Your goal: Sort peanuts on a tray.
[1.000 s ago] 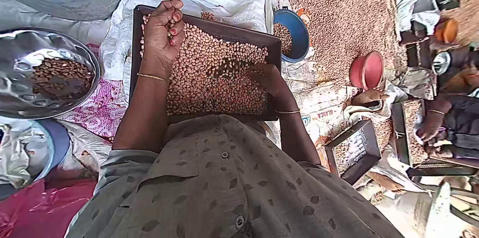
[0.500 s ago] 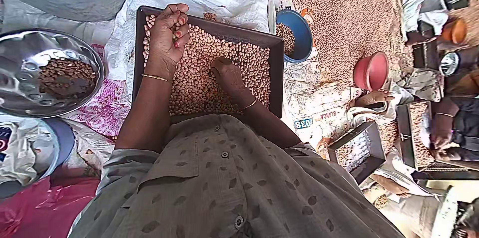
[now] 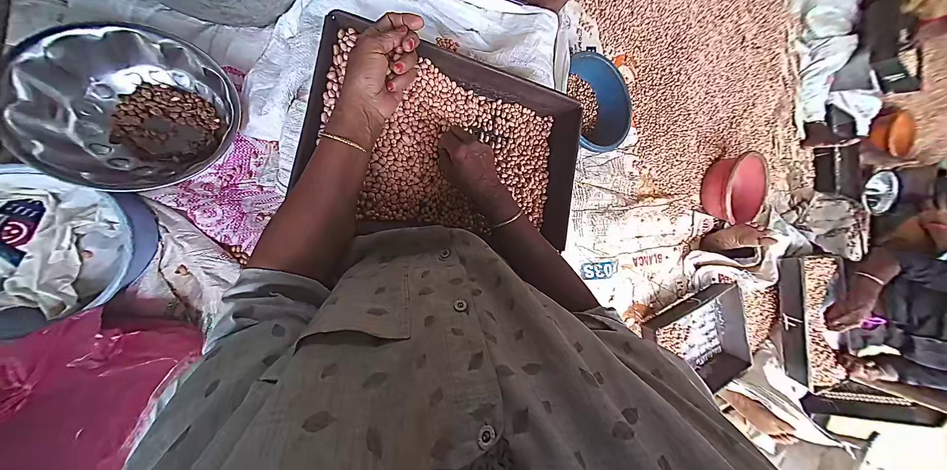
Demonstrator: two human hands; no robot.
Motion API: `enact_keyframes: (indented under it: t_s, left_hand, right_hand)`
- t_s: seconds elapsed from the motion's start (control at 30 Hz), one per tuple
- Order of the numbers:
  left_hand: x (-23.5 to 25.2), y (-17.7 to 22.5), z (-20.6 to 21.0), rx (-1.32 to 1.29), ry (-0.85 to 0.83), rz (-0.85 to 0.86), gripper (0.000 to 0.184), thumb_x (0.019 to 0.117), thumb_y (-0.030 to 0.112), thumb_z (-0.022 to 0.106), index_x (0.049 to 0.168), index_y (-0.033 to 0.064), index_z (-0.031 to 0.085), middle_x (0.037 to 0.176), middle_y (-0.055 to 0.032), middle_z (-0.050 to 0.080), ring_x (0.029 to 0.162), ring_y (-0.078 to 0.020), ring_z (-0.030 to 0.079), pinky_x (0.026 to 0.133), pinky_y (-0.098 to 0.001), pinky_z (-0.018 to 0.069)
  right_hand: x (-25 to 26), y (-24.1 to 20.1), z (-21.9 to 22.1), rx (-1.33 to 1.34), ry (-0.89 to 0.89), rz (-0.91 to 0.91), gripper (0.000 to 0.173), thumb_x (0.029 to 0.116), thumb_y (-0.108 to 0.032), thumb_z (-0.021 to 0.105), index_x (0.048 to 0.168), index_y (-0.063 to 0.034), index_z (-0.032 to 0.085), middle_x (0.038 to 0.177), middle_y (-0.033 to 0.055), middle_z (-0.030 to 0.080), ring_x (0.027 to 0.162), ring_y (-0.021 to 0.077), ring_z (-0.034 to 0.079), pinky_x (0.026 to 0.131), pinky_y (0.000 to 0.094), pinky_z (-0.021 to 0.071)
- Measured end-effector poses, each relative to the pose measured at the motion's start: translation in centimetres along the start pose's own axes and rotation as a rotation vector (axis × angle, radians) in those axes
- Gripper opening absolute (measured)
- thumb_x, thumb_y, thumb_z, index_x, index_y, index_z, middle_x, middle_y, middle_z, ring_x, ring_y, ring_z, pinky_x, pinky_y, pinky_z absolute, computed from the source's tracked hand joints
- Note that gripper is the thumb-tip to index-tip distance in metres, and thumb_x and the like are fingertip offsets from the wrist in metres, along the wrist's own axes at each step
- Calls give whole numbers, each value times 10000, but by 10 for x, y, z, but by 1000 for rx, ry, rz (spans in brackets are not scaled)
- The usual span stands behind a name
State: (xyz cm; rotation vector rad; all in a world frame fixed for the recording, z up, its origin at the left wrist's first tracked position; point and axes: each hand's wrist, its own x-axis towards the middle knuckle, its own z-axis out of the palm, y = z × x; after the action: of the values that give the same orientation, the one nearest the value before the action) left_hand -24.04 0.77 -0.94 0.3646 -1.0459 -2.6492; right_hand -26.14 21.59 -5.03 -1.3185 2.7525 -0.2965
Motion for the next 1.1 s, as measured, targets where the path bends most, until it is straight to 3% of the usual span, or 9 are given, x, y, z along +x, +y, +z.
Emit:
enact_keyframes:
  t_s: [0.1,0.33,0.43,0.47,0.63,0.83,0.93,1.03,1.1]
  left_hand:
    - [0,2,-3,-16,9,3,261,1079,69,355,1061,85,615,698,48,522,445,-3,373,379,-128,283]
    - [0,5,-3,-62,11,11,259,1077,58,355,1063,75,613,696,44,522,435,-3,372,373,-121,292]
    - [0,7,-2,-63,10,7,258,1083,71,355,1057,84,612,684,51,511,441,-2,374,378,-123,293]
    - [0,8,-3,-48,5,8,264,1083,74,342,1064,86,606,683,56,506,443,0,375,381,-122,292]
    - [1,5,-7,-16,-8,32,274,1068,51,331,1060,84,603,677,59,511,449,4,390,388,-117,305]
    - [3,9,-5,-88,-9,23,280,1096,87,319,1041,86,594,612,70,437,420,-8,348,374,-126,284]
    - [2,8,-4,-74,-33,6,291,1101,97,313,1039,92,597,598,78,418,412,0,326,368,-124,270]
    - [1,6,-3,-34,-42,-8,295,1109,116,313,1038,103,600,605,85,420,417,5,329,371,-118,274]
    - [2,4,-4,-28,-53,-3,298,1110,115,315,1034,99,602,617,80,432,424,2,343,374,-118,281]
  right_hand:
    - [-7,-2,-7,77,7,15,146,981,-99,609,1025,-18,724,1199,200,702,960,368,727,747,547,581]
    - [11,28,-14,414,292,201,199,991,-61,582,1120,30,703,1047,186,720,847,260,713,787,425,593]
    - [12,8,-26,577,250,-78,160,954,-49,648,1072,36,714,1056,170,719,900,211,713,777,343,603]
    - [8,-7,-32,611,158,-198,139,929,-39,678,1040,27,729,1093,165,712,987,228,695,847,352,588]
    - [-18,-27,5,329,-155,-571,202,862,-164,785,1062,-138,782,1308,118,669,1399,387,482,1167,713,240]
    - [-44,71,-20,165,1,-10,265,867,-57,752,1120,17,734,1259,262,665,1185,452,623,1011,568,502]
    - [-70,87,-60,376,-133,171,216,934,-77,708,1135,-1,733,1127,201,716,1027,327,699,928,523,551]
    - [-85,64,-86,610,-254,105,194,930,2,667,1111,-11,733,1044,115,723,843,148,677,763,323,572]
    - [-72,52,-77,590,-183,-24,166,916,16,661,1058,13,748,1103,149,705,954,202,685,841,361,578]
